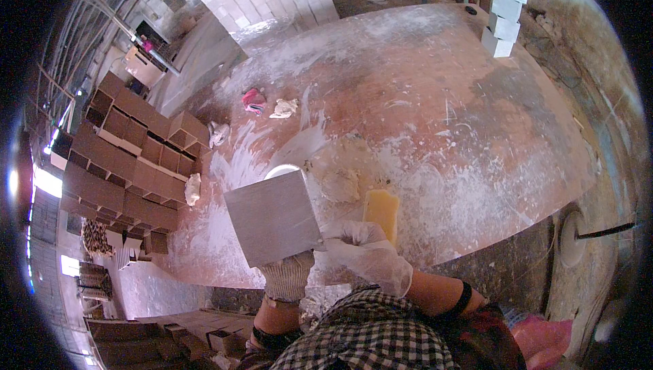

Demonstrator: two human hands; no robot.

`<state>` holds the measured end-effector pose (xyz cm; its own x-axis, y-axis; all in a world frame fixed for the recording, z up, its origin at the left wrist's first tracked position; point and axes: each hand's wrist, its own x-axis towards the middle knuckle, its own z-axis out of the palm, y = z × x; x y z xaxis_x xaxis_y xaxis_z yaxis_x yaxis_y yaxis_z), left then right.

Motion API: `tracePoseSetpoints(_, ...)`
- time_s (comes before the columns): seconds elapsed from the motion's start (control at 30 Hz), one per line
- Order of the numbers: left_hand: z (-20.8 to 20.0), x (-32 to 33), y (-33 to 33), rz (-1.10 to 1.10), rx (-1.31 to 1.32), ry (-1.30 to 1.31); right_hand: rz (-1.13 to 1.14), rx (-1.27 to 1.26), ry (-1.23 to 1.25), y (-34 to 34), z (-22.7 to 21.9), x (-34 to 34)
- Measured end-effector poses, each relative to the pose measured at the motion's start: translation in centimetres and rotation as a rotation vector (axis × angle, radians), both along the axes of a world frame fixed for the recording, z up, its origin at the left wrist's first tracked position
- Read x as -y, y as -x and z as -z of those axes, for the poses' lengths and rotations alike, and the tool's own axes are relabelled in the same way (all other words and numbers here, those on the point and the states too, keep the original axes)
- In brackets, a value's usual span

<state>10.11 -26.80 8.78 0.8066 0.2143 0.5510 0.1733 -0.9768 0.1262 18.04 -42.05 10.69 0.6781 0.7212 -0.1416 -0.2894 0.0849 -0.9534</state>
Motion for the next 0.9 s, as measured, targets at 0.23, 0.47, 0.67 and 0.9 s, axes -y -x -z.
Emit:
tracePoseSetpoints(0.23,-0.1,0.1,0.3,0.009,0.090,-0.127,0.055,-0.046,-0.011,0.7,-0.3,-0.3)
tracePoseSetpoints(0.47,0.0,0.3,0.8,-0.006,0.019,-0.078,0.110,-0.219,-0.067,1.2,-0.4,-0.6)
tracePoseSetpoints(0.67,-0.5,0.1,0.9,0.026,0.079,-0.077,0.117,-0.180,-0.065,1.7,-0.5,-0.6)
tracePoseSetpoints(0.9,-0.3,0.2,1.1,0.010,0.133,-0.181,0.126,-0.269,-0.110,2.3,-0.3,-0.6)
